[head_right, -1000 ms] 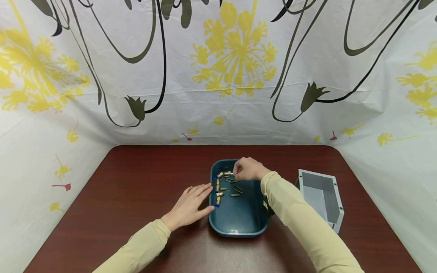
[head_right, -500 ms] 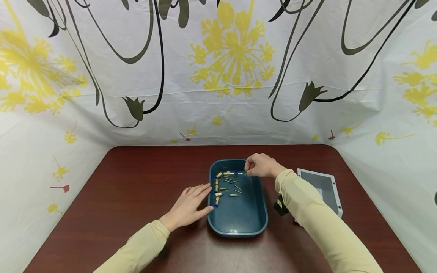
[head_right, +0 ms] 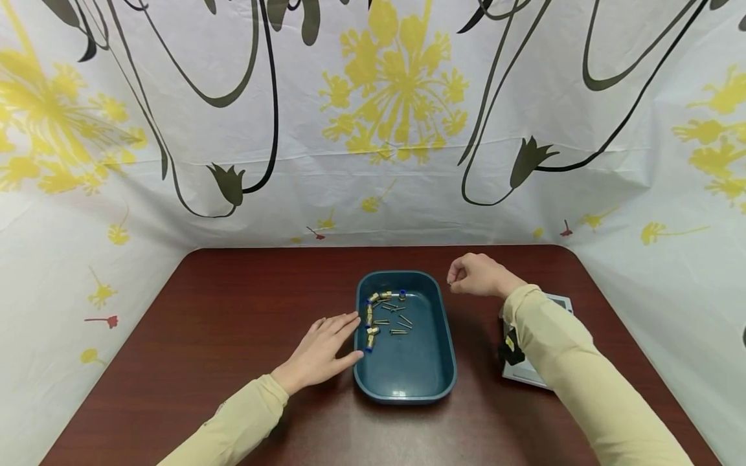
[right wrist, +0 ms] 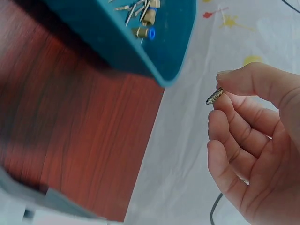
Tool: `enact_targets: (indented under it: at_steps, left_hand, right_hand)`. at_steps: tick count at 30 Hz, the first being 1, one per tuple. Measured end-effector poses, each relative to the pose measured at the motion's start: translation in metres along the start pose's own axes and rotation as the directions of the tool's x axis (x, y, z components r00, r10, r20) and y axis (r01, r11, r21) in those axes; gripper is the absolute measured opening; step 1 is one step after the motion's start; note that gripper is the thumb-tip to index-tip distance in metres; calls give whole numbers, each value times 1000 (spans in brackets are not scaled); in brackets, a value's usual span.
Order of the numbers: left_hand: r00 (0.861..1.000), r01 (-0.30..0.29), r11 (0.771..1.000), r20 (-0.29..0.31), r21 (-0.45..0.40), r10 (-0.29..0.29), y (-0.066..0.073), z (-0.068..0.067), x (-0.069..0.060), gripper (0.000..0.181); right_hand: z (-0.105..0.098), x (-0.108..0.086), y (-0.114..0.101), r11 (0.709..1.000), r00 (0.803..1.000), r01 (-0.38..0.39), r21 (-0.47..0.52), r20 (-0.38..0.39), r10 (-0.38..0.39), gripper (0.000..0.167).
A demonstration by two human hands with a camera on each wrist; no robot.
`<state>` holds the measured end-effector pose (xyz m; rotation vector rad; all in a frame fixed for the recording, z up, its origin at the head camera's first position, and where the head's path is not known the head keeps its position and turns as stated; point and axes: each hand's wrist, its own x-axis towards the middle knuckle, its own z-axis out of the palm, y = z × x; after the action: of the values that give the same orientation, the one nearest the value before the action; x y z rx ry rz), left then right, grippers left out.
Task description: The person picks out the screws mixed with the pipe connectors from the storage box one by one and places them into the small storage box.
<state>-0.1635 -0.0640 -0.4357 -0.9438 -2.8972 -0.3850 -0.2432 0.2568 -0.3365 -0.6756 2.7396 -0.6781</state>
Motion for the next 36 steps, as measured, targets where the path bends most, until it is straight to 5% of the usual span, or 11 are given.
enact_targets:
  at_steps: [36]
  left_hand:
    - [1000, -9, 1000, 0, 21, 9, 2, -3, 0, 63]
  right_hand:
    - [-26, -69, 75, 990, 992, -114, -88, -67, 108, 5]
